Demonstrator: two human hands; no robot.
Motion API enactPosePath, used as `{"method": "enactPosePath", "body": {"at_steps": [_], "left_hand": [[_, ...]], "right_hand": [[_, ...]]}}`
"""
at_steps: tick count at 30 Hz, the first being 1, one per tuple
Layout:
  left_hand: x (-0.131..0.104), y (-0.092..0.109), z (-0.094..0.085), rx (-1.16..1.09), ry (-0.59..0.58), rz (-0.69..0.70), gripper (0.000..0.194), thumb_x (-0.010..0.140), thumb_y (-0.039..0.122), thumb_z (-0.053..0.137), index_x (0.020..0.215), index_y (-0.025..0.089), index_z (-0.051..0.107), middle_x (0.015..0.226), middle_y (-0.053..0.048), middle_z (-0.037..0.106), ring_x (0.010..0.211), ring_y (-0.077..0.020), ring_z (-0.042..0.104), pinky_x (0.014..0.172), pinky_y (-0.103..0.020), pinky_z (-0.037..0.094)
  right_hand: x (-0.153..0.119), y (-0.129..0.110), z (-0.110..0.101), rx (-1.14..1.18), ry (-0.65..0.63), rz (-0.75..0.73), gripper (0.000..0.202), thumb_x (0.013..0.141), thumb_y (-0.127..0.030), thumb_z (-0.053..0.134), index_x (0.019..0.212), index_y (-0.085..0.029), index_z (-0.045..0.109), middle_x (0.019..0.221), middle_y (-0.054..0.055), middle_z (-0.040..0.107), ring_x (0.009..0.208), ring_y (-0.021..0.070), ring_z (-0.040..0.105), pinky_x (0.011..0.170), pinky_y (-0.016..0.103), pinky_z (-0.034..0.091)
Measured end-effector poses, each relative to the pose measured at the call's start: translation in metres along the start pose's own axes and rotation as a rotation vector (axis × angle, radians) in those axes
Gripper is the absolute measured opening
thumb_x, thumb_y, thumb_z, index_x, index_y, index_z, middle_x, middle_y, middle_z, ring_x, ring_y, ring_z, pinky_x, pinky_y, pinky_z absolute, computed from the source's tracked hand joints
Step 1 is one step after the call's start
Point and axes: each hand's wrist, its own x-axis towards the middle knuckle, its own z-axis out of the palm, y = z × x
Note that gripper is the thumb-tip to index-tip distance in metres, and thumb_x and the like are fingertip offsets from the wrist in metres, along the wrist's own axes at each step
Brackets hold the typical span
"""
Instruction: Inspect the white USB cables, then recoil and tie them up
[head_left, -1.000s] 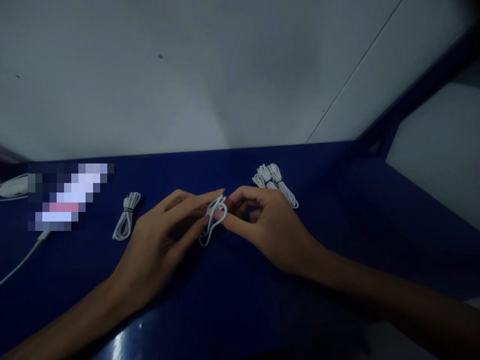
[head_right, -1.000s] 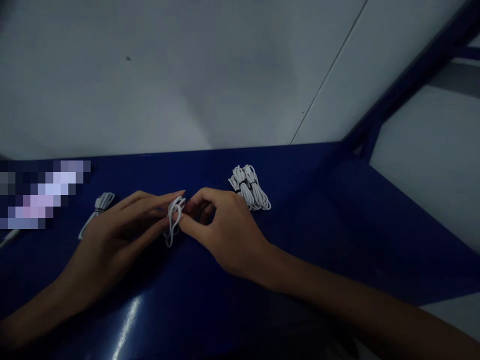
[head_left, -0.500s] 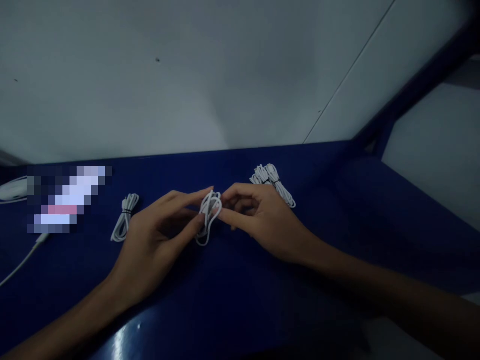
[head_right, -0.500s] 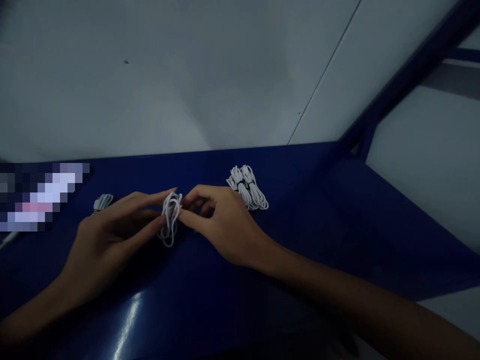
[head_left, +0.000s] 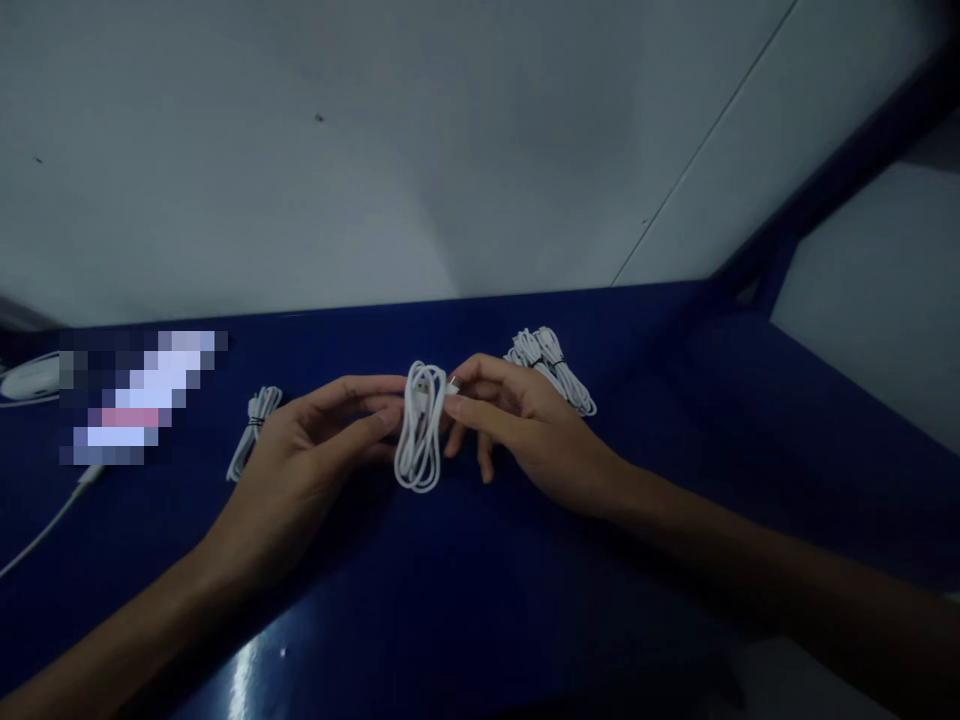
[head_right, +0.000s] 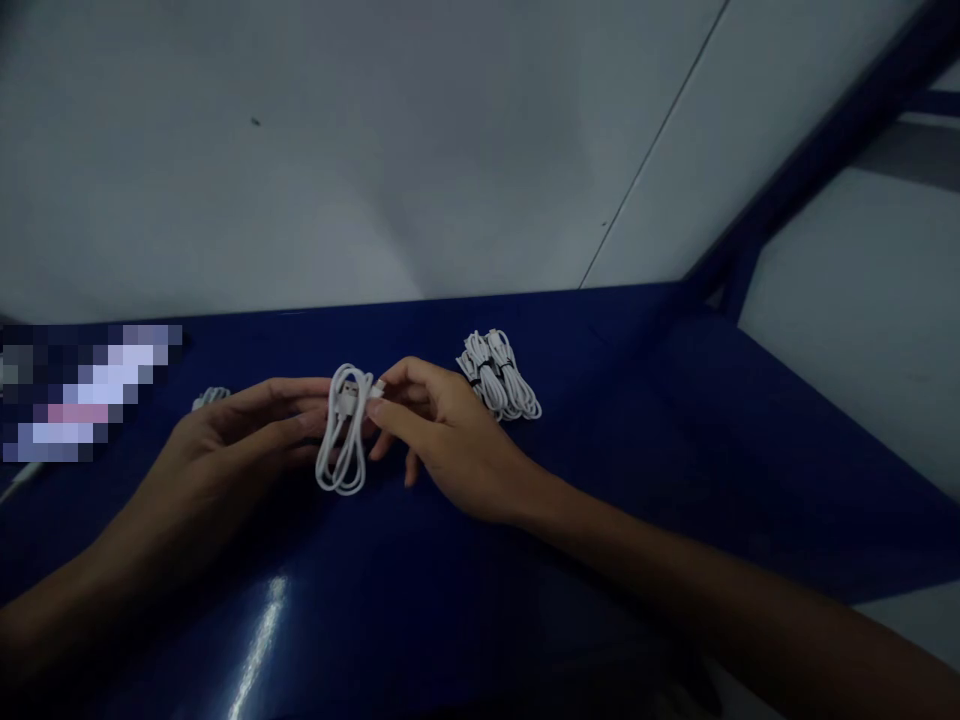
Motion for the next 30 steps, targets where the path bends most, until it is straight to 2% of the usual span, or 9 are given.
{"method": "enactPosePath", "body": {"at_steps": [6, 11, 15, 19, 22, 25, 30], "left_hand": [[0.0027, -0.0055, -0.0034, -0.054, -0.083, -0.045, 0.035, 0.097, 0.024, 0.083, 0.132, 0.026, 0.081, 0.129, -0.011, 0.084, 0.107, -0.0288, 0.083, 0.099, -0.041, 0.067], [0.0019, -0.0088, -0.0063, -0.008, -0.111, -0.055, 0.035, 0.097, 0.022, 0.083, 0.131, 0.028, 0.082, 0.134, -0.009, 0.082, 0.114, -0.0263, 0.081, 0.107, -0.037, 0.062], [0.0008, -0.0081, -0.0045, 0.009, -0.116, -0.041, 0.034, 0.098, 0.021, 0.082, 0.132, 0.027, 0.081, 0.135, -0.009, 0.082, 0.117, -0.0259, 0.081, 0.108, -0.036, 0.062], [0.0004, -0.0062, -0.0021, -0.014, -0.088, -0.054, 0.04, 0.097, 0.022, 0.083, 0.136, 0.027, 0.078, 0.134, -0.009, 0.082, 0.114, -0.028, 0.082, 0.107, -0.04, 0.064], [0.0004, -0.0049, 0.0003, -0.052, -0.076, -0.061, 0.038, 0.099, 0.026, 0.083, 0.136, 0.026, 0.078, 0.13, -0.011, 0.084, 0.111, -0.0298, 0.083, 0.105, -0.043, 0.065], [0.0004, -0.0045, 0.0018, -0.106, -0.082, -0.039, 0.031, 0.104, 0.033, 0.077, 0.134, 0.024, 0.08, 0.132, -0.012, 0.083, 0.116, -0.0308, 0.082, 0.105, -0.042, 0.066], [-0.0004, -0.0072, -0.0008, 0.028, -0.069, -0.023, 0.041, 0.097, 0.024, 0.084, 0.137, 0.028, 0.079, 0.128, -0.008, 0.085, 0.113, -0.0269, 0.083, 0.109, -0.039, 0.062]], "right_hand": [[-0.0007, 0.0014, 0.0018, 0.025, 0.005, -0.045, 0.015, 0.103, -0.031, 0.074, 0.099, -0.021, 0.064, 0.099, 0.004, 0.078, 0.087, 0.0176, 0.078, 0.063, 0.026, 0.063], [0.0007, 0.0023, 0.0042, 0.071, 0.007, -0.03, 0.016, 0.099, -0.027, 0.078, 0.098, -0.02, 0.063, 0.102, 0.005, 0.081, 0.086, 0.0183, 0.079, 0.065, 0.029, 0.066], [-0.0004, 0.0029, 0.0054, 0.073, 0.014, -0.01, 0.017, 0.099, -0.027, 0.079, 0.103, -0.02, 0.064, 0.105, 0.006, 0.082, 0.085, 0.0185, 0.08, 0.06, 0.026, 0.065], [-0.0016, 0.0044, 0.0059, 0.073, 0.007, 0.009, 0.019, 0.1, -0.028, 0.078, 0.111, -0.018, 0.067, 0.107, 0.008, 0.082, 0.084, 0.0176, 0.079, 0.056, 0.024, 0.062], [-0.001, 0.0047, 0.0052, 0.07, 0.019, 0.027, 0.019, 0.1, -0.027, 0.079, 0.112, -0.017, 0.07, 0.104, 0.007, 0.082, 0.082, 0.0168, 0.079, 0.055, 0.022, 0.062], [-0.0001, 0.0043, 0.0042, 0.063, 0.045, 0.035, 0.019, 0.099, -0.027, 0.081, 0.111, -0.016, 0.071, 0.1, 0.006, 0.081, 0.079, 0.0158, 0.078, 0.054, 0.022, 0.061], [-0.0003, 0.0052, 0.0044, 0.074, 0.047, 0.044, 0.022, 0.097, -0.025, 0.082, 0.113, -0.016, 0.069, 0.095, 0.004, 0.078, 0.079, 0.016, 0.077, 0.053, 0.021, 0.06]]}}
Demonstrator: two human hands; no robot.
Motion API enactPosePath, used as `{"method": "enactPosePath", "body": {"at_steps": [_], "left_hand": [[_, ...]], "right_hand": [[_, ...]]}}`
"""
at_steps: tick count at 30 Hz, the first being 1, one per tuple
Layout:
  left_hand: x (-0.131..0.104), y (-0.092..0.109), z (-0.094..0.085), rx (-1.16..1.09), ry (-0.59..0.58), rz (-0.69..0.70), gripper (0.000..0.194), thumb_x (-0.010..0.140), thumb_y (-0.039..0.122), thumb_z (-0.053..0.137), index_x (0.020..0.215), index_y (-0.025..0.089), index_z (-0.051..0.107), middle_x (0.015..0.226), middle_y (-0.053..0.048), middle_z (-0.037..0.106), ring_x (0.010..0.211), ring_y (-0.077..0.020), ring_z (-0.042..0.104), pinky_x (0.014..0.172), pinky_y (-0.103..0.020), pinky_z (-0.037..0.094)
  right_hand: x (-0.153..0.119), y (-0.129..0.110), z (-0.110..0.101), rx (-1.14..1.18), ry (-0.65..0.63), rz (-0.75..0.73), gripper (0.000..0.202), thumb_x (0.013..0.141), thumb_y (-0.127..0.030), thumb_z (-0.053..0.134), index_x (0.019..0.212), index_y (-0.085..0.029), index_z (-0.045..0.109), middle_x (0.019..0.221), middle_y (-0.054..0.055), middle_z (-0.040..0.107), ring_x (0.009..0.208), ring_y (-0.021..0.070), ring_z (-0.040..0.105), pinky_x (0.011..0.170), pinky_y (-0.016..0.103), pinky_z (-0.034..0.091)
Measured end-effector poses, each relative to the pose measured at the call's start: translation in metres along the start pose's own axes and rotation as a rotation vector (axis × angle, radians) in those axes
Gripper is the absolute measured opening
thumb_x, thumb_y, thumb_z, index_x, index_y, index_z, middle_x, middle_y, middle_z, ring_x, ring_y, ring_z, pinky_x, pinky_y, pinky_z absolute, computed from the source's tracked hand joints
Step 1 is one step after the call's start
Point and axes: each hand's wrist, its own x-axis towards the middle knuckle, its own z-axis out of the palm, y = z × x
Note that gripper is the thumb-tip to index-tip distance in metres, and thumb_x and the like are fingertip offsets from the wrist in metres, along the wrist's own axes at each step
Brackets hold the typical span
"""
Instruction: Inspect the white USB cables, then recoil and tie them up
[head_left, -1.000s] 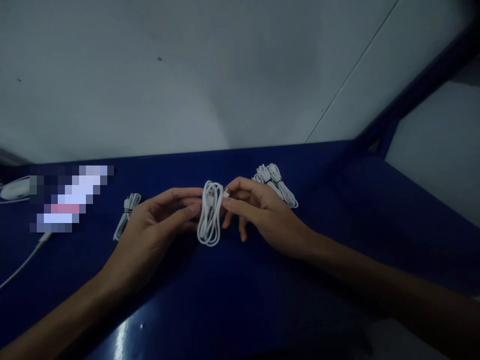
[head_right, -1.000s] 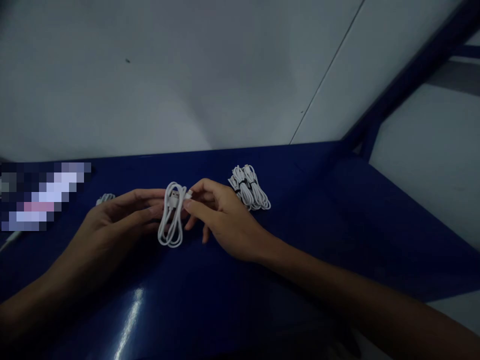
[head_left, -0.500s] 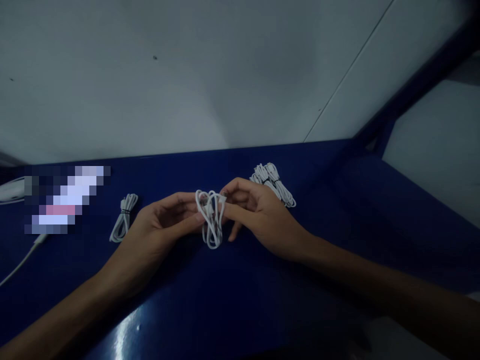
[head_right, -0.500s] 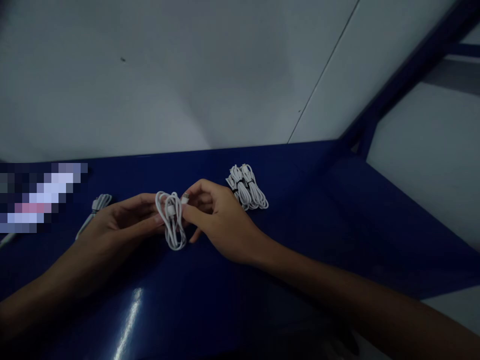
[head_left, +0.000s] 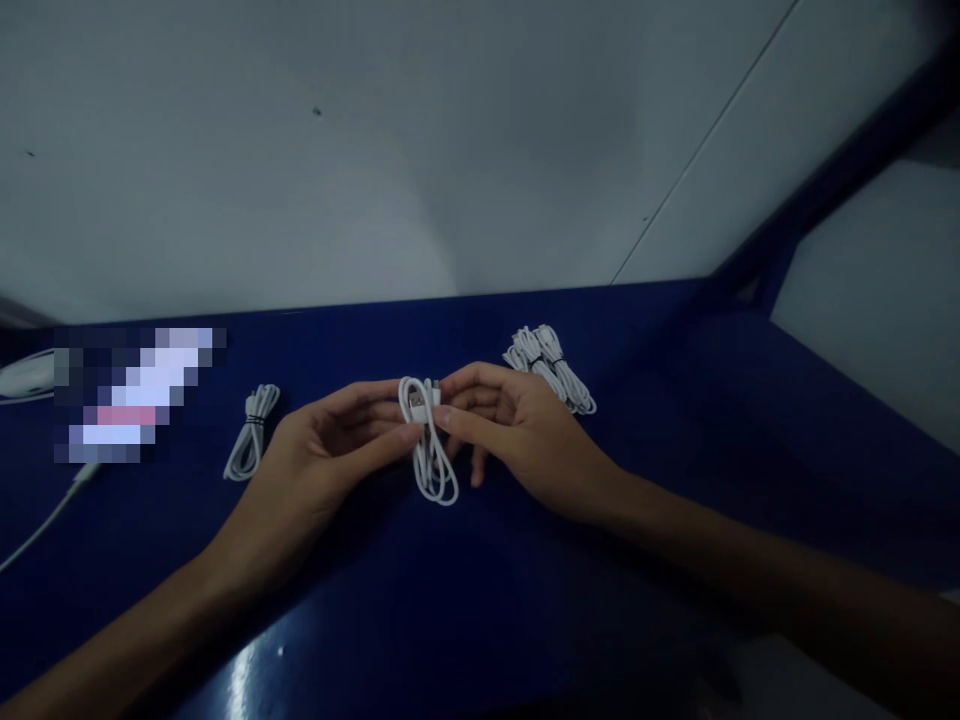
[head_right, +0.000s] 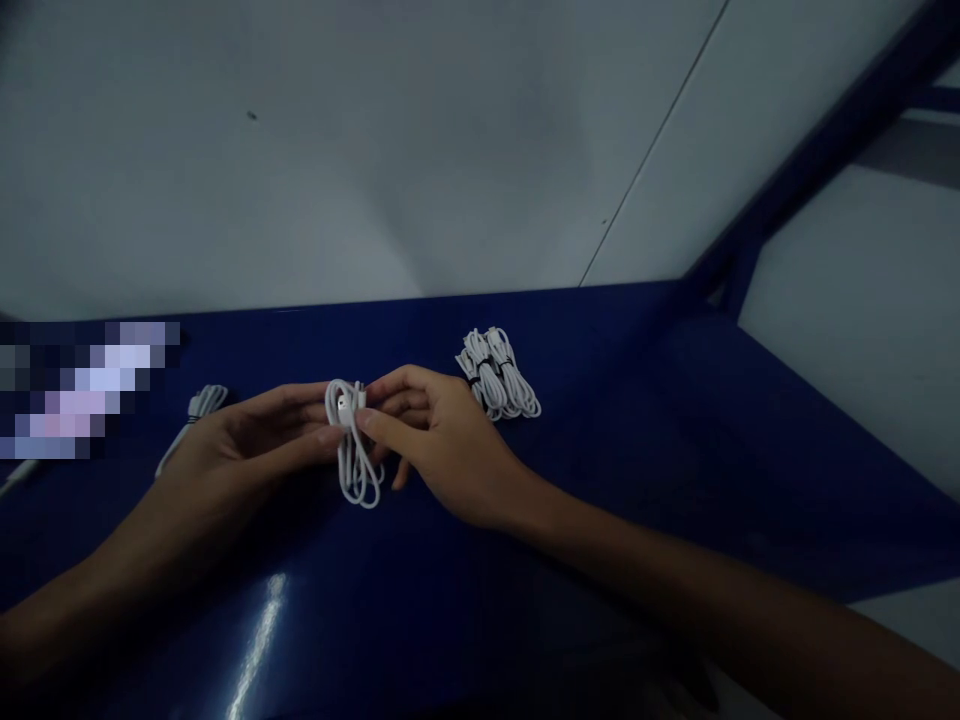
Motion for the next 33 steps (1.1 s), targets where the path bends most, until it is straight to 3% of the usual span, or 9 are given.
{"method": "enactPosePath", "body": {"at_steps": [8, 12, 18, 25, 30, 33], "left_hand": [[-0.0011, 0.0027, 0.0019, 0.049, 0.02, 0.017, 0.04, 0.097, 0.028, 0.085, 0.136, 0.028, 0.079, 0.117, -0.006, 0.088, 0.101, -0.0253, 0.085, 0.1, -0.037, 0.066], [-0.0013, 0.0048, 0.0046, 0.056, 0.035, 0.03, 0.042, 0.094, 0.03, 0.089, 0.135, 0.026, 0.079, 0.109, -0.005, 0.088, 0.094, -0.0235, 0.085, 0.094, -0.033, 0.068], [-0.001, 0.0026, 0.0036, 0.036, 0.068, 0.009, 0.041, 0.09, 0.023, 0.091, 0.13, 0.025, 0.081, 0.107, -0.004, 0.088, 0.092, -0.0192, 0.085, 0.086, -0.023, 0.066], [0.0034, -0.001, 0.0033, -0.173, 0.018, -0.129, 0.028, 0.092, 0.019, 0.086, 0.121, 0.022, 0.085, 0.11, -0.008, 0.088, 0.093, -0.0222, 0.084, 0.089, -0.029, 0.068], [0.0046, 0.0011, 0.0048, -0.137, 0.043, -0.091, 0.025, 0.093, 0.016, 0.081, 0.117, 0.024, 0.086, 0.119, -0.008, 0.086, 0.1, -0.0241, 0.083, 0.09, -0.031, 0.068], [0.0033, 0.0012, 0.0043, -0.119, 0.02, -0.056, 0.03, 0.094, 0.02, 0.083, 0.123, 0.025, 0.085, 0.116, -0.007, 0.084, 0.1, -0.0222, 0.081, 0.09, -0.028, 0.067]], "right_hand": [[0.0011, 0.0001, 0.002, -0.017, 0.018, 0.053, 0.022, 0.094, -0.023, 0.084, 0.11, -0.016, 0.07, 0.094, 0.005, 0.076, 0.076, 0.0151, 0.073, 0.052, 0.021, 0.056], [0.0008, -0.001, 0.0025, 0.003, 0.002, 0.068, 0.018, 0.102, -0.03, 0.077, 0.108, -0.015, 0.07, 0.087, 0.002, 0.073, 0.065, 0.0113, 0.066, 0.051, 0.021, 0.054], [-0.0036, 0.0028, 0.0019, -0.154, 0.003, 0.0, 0.03, 0.093, -0.03, 0.088, 0.115, -0.019, 0.07, 0.103, 0.005, 0.076, 0.087, 0.0175, 0.072, 0.061, 0.025, 0.06], [-0.0036, 0.0008, 0.0035, -0.062, -0.039, 0.045, 0.027, 0.097, -0.03, 0.083, 0.114, -0.02, 0.065, 0.1, 0.004, 0.072, 0.082, 0.0174, 0.07, 0.056, 0.025, 0.058], [-0.0035, 0.0017, 0.0021, 0.006, -0.058, 0.109, 0.035, 0.098, -0.025, 0.081, 0.125, -0.022, 0.059, 0.102, 0.002, 0.071, 0.083, 0.0174, 0.071, 0.058, 0.026, 0.059], [-0.003, 0.0033, 0.0016, -0.004, -0.053, 0.103, 0.034, 0.097, -0.024, 0.082, 0.122, -0.02, 0.06, 0.101, 0.003, 0.072, 0.083, 0.0171, 0.071, 0.058, 0.025, 0.058]]}}
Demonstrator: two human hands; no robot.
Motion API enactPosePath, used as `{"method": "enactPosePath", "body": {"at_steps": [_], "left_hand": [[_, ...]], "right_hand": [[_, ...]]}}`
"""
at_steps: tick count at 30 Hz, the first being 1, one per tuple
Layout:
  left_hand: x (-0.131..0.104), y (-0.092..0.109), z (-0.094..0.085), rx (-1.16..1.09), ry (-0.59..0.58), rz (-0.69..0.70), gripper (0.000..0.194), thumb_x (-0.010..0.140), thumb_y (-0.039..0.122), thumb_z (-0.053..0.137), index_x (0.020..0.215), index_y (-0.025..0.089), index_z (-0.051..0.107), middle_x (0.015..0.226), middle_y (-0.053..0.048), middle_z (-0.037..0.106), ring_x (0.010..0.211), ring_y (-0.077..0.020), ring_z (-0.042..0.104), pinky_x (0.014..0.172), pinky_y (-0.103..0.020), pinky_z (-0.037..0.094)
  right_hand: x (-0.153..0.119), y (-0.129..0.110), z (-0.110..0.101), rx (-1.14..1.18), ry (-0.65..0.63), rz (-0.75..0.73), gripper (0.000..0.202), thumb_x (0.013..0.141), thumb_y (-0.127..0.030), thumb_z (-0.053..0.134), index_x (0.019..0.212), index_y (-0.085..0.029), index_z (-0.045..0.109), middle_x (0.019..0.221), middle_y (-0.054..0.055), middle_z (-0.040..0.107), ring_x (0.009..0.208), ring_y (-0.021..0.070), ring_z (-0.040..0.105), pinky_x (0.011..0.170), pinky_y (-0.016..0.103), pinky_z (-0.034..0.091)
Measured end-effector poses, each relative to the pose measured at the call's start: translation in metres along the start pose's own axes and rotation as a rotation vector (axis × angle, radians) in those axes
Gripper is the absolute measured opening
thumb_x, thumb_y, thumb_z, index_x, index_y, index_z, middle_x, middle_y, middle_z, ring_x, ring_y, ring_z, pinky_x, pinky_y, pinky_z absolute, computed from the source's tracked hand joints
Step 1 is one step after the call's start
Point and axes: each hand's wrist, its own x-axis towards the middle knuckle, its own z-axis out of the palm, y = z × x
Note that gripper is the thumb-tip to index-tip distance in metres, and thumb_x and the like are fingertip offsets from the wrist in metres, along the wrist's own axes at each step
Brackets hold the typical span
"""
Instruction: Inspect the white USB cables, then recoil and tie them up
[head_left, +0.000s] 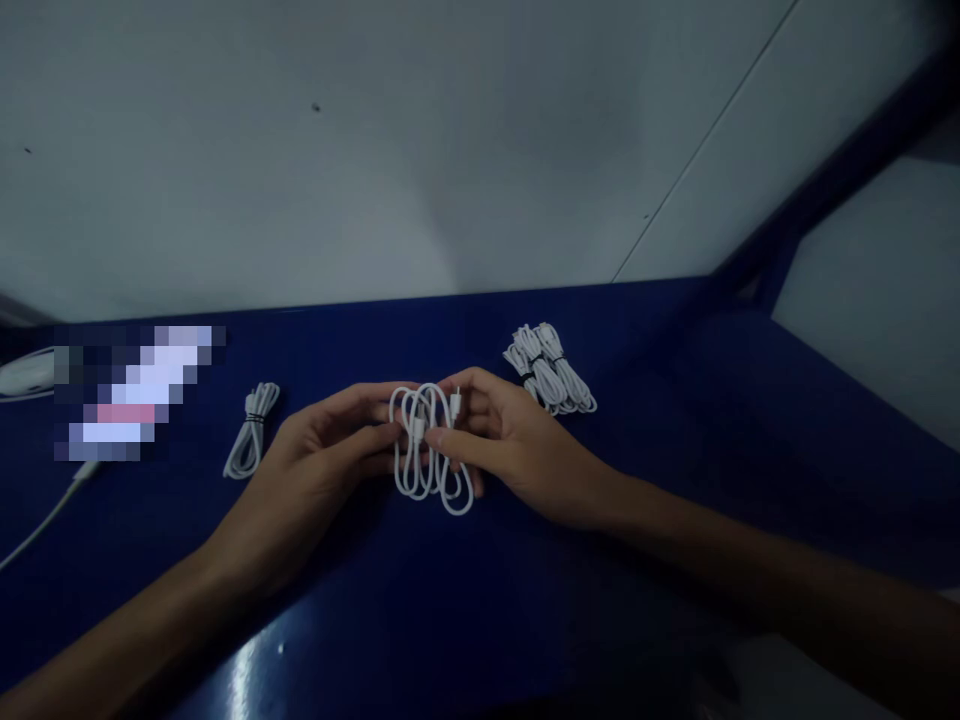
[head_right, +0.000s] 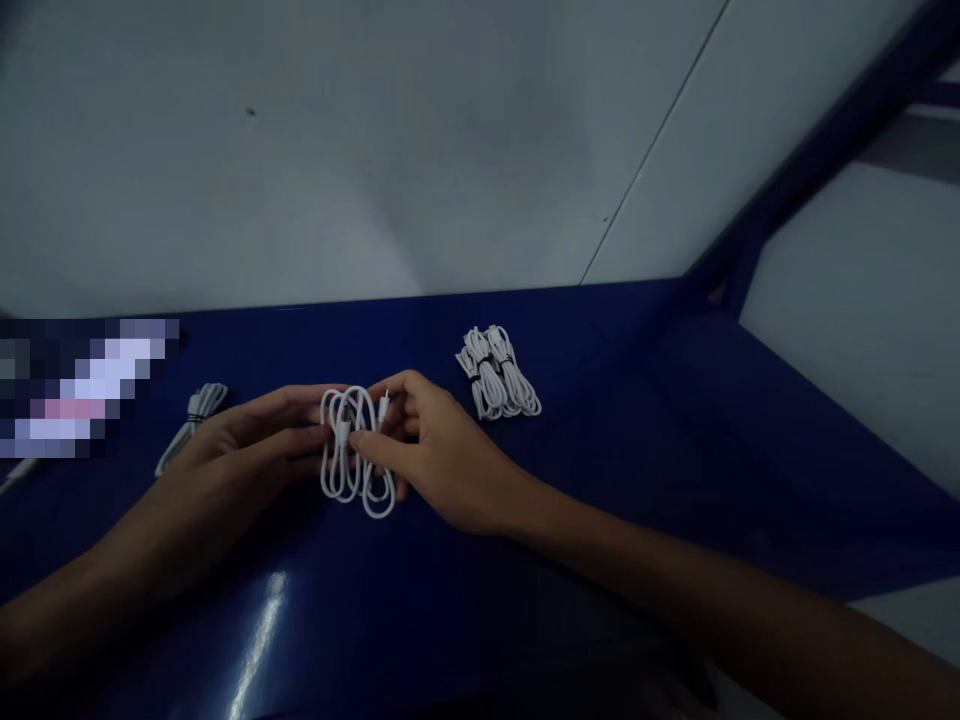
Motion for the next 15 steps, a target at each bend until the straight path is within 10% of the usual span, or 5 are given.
{"method": "enactPosePath", "body": {"at_steps": [6, 15], "left_hand": [[-0.0038, -0.0033, -0.0018, 0.132, 0.03, 0.091, 0.046, 0.101, 0.035, 0.08, 0.146, 0.034, 0.071, 0.128, -0.006, 0.078, 0.107, -0.0225, 0.079, 0.09, -0.028, 0.066], [-0.0074, -0.0057, 0.0029, 0.291, 0.093, 0.389, 0.022, 0.091, 0.025, 0.09, 0.104, 0.024, 0.073, 0.115, -0.004, 0.076, 0.103, -0.0215, 0.077, 0.082, -0.028, 0.067]], "right_hand": [[0.0034, 0.0024, 0.0012, 0.028, -0.003, -0.005, 0.019, 0.098, -0.022, 0.081, 0.11, -0.016, 0.068, 0.091, 0.002, 0.073, 0.069, 0.0117, 0.067, 0.055, 0.021, 0.054], [0.0025, 0.0011, 0.0061, 0.099, 0.025, 0.1, 0.016, 0.104, -0.029, 0.076, 0.105, -0.014, 0.07, 0.078, -0.001, 0.067, 0.057, 0.0077, 0.058, 0.052, 0.019, 0.049]]}}
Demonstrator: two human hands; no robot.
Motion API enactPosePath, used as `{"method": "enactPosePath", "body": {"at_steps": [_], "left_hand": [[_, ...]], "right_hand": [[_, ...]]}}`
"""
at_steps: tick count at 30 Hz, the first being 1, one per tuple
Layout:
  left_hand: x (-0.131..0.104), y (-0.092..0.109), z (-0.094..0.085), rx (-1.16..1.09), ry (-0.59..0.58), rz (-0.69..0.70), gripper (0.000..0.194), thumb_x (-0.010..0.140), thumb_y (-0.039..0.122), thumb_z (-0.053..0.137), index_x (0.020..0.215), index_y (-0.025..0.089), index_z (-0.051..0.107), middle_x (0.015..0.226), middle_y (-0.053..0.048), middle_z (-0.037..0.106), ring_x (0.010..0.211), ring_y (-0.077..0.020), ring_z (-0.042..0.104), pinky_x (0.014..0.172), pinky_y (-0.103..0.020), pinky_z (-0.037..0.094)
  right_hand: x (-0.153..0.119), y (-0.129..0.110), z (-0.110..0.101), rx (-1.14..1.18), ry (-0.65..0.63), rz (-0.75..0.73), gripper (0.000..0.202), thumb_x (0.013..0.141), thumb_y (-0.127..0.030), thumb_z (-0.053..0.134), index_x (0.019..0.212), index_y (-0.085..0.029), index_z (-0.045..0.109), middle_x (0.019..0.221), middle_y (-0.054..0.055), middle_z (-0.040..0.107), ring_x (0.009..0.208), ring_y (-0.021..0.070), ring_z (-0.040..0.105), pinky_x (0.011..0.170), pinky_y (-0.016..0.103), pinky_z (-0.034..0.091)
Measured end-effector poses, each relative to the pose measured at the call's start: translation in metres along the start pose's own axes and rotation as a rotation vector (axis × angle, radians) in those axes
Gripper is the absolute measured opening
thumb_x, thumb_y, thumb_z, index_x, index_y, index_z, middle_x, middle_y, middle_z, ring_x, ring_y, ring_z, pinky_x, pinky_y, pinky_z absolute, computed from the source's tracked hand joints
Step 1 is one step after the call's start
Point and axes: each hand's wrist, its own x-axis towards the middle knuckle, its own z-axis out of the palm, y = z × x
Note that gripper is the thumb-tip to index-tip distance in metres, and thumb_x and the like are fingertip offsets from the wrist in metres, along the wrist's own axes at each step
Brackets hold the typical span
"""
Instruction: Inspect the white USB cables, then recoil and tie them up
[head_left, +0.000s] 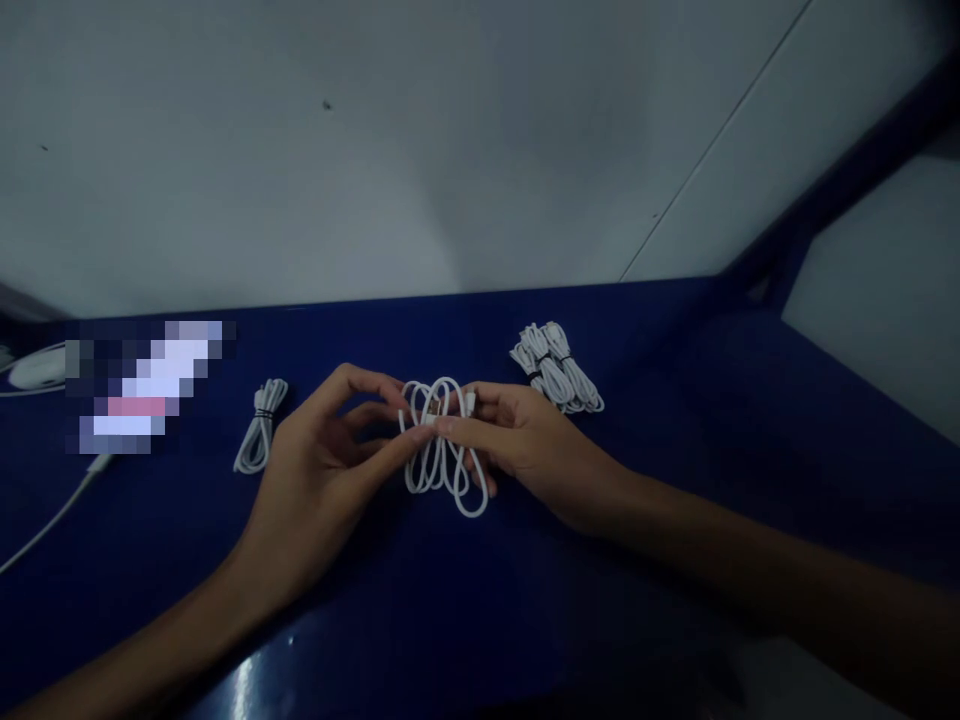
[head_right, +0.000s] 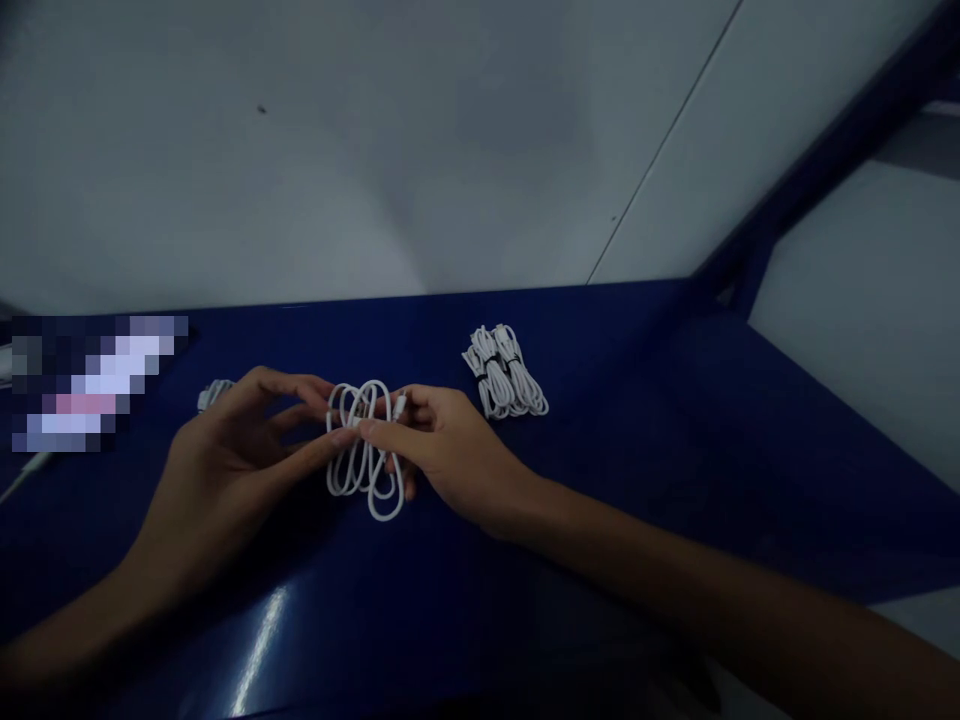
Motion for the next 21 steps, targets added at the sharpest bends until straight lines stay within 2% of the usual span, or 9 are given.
{"method": "enactPosePath", "body": {"at_steps": [3, 6, 11, 16, 21], "left_hand": [[0.0008, 0.0001, -0.0029, 0.156, 0.034, 0.044, 0.013, 0.09, 0.026, 0.09, 0.094, 0.022, 0.078, 0.107, -0.004, 0.078, 0.097, -0.0198, 0.077, 0.081, -0.026, 0.066], [-0.0003, 0.0001, -0.0055, 0.238, 0.024, 0.021, 0.01, 0.092, 0.028, 0.089, 0.098, 0.025, 0.081, 0.097, -0.001, 0.082, 0.089, -0.0187, 0.08, 0.078, -0.026, 0.065], [-0.003, -0.0021, -0.0076, 0.263, -0.003, -0.054, 0.028, 0.083, 0.032, 0.097, 0.103, 0.026, 0.078, 0.096, 0.0, 0.085, 0.084, -0.0216, 0.084, 0.072, -0.028, 0.067], [0.0001, -0.0015, -0.0072, 0.165, 0.017, -0.111, 0.026, 0.085, 0.036, 0.096, 0.1, 0.024, 0.079, 0.09, -0.002, 0.085, 0.08, -0.0214, 0.082, 0.071, -0.028, 0.065], [0.0048, 0.0028, -0.0061, -0.097, -0.029, -0.246, 0.018, 0.094, 0.033, 0.087, 0.106, 0.021, 0.081, 0.104, -0.008, 0.086, 0.092, -0.0241, 0.083, 0.087, -0.033, 0.065]], "right_hand": [[0.0002, 0.0001, -0.0009, 0.053, -0.033, 0.029, 0.021, 0.102, -0.034, 0.08, 0.103, -0.015, 0.071, 0.08, 0.0, 0.066, 0.06, 0.0084, 0.058, 0.054, 0.02, 0.05], [0.0005, 0.0012, -0.0015, 0.088, -0.054, 0.023, 0.026, 0.1, -0.038, 0.082, 0.102, -0.015, 0.071, 0.082, 0.0, 0.066, 0.062, 0.009, 0.059, 0.056, 0.021, 0.052], [0.0005, 0.002, -0.0004, 0.106, -0.082, 0.02, 0.029, 0.102, -0.042, 0.08, 0.098, -0.016, 0.069, 0.081, 0.0, 0.065, 0.061, 0.0093, 0.058, 0.056, 0.022, 0.052], [0.0003, 0.0008, -0.0024, 0.041, -0.075, -0.039, 0.025, 0.104, -0.041, 0.077, 0.106, -0.016, 0.072, 0.084, 0.0, 0.067, 0.061, 0.0092, 0.057, 0.056, 0.022, 0.049], [0.0012, -0.0006, -0.0037, 0.07, -0.035, -0.054, 0.027, 0.104, -0.044, 0.078, 0.102, -0.018, 0.074, 0.086, 0.001, 0.066, 0.065, 0.0099, 0.054, 0.058, 0.024, 0.047]]}}
